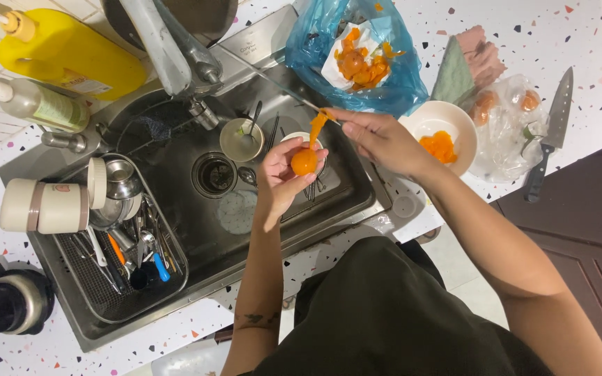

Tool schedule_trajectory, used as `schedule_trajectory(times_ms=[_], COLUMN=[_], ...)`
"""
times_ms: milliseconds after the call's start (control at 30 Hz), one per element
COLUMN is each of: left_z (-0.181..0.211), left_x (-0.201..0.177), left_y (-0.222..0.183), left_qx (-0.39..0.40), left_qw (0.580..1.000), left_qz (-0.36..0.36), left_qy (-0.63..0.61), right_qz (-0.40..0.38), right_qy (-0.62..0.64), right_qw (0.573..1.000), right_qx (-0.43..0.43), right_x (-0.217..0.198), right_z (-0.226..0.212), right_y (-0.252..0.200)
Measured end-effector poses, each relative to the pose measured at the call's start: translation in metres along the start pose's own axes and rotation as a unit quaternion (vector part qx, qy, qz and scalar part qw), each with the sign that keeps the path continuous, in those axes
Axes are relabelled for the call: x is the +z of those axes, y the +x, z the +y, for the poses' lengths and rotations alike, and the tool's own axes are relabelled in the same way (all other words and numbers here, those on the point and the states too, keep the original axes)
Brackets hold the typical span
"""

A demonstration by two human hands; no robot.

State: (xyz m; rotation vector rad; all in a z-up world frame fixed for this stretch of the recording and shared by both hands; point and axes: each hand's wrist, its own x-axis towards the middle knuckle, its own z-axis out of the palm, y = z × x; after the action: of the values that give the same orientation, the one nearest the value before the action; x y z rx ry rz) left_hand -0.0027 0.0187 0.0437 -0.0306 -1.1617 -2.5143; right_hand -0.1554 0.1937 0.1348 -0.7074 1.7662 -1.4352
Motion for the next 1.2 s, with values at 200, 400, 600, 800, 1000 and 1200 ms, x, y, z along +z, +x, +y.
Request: schedule_trajectory(times_ms=[200, 400, 600, 800, 1000, 1200], left_z=[-0.013, 0.006, 0.007, -0.001, -0.016, -0.015], left_x=[-0.017, -0.003, 0.006, 0.015, 0.004, 0.009], left_y=[-0.002, -0.006, 0.004, 0.001, -0.004, -0.003], left_qx=[-0.013, -0.022, 0.023, 0.013, 0.010, 0.006], left_qw=[0.994, 0.991, 0.999, 0.993, 0.989, 0.990], left_qz=[-0.021, -0.080, -0.019, 0.070, 0.077, 0.071], left_qy=[-0.102, -0.103, 0.037, 0.093, 0.129, 0.120], right_qz=[0.037, 0.125, 0.137, 0.043, 0.051, 0.054], right_qy=[-0.055, -0.199, -0.354, -0.280, -0.312, -0.298], right_qw=[0.998, 0.961, 0.925, 0.947, 0.937, 0.943], right_qx=[-0.016, 0.146, -0.030, -0.153, -0.149, -0.136], right_x=[-0.032, -0.060, -0.053, 0.031, 0.034, 0.035], right_z=[0.014, 0.020, 0.049, -0.045, -0.022, -0.013], right_y=[0.037, 0.074, 0.068, -0.037, -0.052, -0.056])
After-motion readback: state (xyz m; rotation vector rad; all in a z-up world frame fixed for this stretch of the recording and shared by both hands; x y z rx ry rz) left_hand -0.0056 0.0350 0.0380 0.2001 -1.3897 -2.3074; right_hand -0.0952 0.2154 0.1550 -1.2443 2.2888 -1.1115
